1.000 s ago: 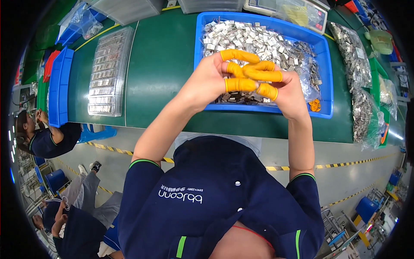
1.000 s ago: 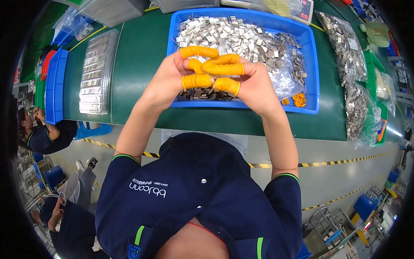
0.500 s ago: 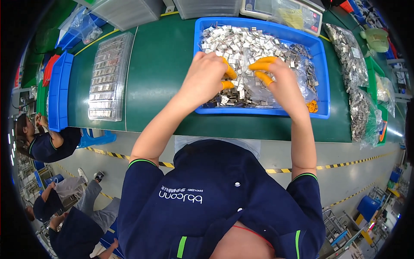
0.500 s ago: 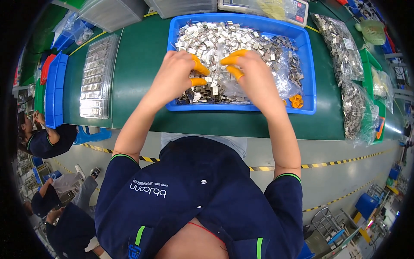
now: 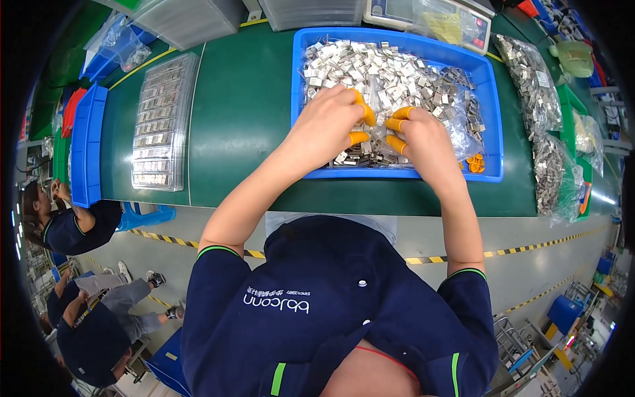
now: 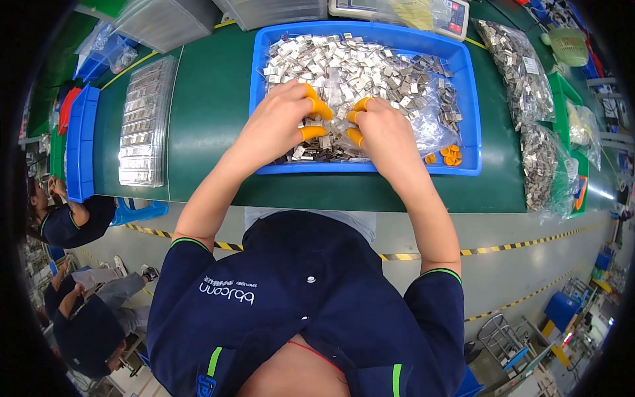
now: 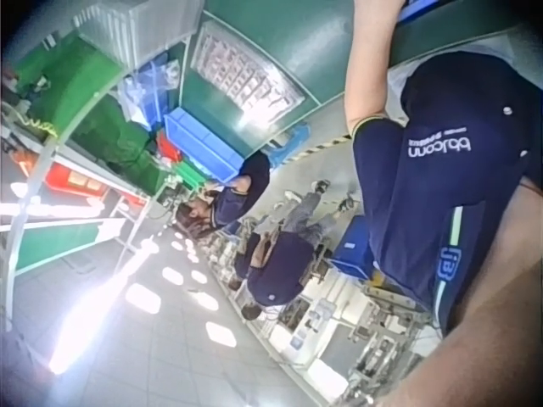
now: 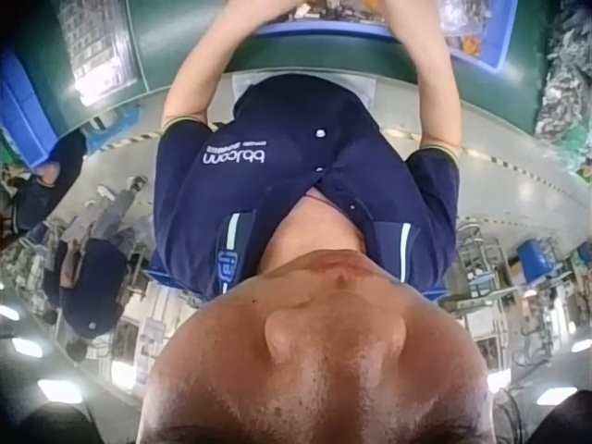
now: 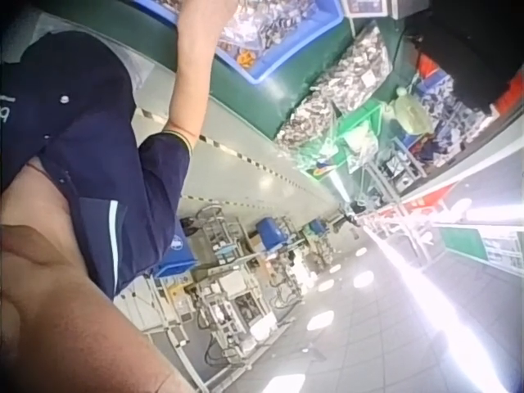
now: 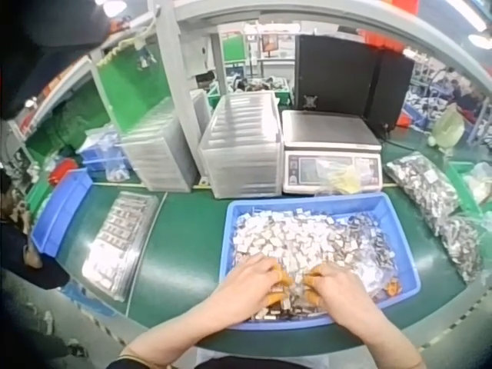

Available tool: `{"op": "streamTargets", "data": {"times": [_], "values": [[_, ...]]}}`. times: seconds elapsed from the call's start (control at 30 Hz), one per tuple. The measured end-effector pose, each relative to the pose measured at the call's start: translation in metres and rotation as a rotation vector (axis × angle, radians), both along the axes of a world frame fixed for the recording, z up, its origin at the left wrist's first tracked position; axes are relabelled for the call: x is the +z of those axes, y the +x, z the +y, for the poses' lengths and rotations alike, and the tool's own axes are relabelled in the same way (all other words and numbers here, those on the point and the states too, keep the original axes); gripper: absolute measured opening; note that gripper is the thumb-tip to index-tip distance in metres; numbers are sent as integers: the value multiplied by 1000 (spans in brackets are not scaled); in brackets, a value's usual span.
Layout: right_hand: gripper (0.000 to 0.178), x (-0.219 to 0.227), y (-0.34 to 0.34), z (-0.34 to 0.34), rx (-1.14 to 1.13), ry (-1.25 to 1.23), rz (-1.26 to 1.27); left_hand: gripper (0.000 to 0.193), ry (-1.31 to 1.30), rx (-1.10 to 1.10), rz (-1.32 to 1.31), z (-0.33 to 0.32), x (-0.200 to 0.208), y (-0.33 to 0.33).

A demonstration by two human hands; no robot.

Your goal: The person assembles small electronic components by hand, then places them into a plastic tray.

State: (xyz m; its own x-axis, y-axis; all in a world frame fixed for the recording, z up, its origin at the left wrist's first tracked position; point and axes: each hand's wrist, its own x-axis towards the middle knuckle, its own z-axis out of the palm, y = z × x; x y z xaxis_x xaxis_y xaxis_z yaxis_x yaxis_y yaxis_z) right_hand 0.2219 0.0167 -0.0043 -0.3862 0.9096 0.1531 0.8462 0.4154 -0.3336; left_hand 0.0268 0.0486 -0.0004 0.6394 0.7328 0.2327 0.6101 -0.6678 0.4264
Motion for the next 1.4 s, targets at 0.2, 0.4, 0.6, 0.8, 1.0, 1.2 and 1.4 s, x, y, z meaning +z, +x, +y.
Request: {"op": "streamTargets", "data": {"times": [0.2,0.4,0.6,0.8,1.0,1.2,1.4], "values": [[12,-3,0,-5,-167,12,142,14,40,-153,161,5,-1,7],[14,1,3,-2,-229,73,554,17,41,-115,-33,-1,10,-4],[18,7,-13,-4,-259,-439,1151,22,-606,391,-606,-16,20,-10],[21,9,-32,-3,-214,-461,1303,22,-684,418,-904,-28,12,-10],[16,15,-41,-15,-273,-342,1266,24,-821,379,-1102,-31,8,-3],[16,17,-39,-16,-166,15,893,27,-849,356,-1201,-41,12,-2],[16,17,-37,-18,-238,-104,1051,27,-808,438,-1245,-37,5,0]]}}
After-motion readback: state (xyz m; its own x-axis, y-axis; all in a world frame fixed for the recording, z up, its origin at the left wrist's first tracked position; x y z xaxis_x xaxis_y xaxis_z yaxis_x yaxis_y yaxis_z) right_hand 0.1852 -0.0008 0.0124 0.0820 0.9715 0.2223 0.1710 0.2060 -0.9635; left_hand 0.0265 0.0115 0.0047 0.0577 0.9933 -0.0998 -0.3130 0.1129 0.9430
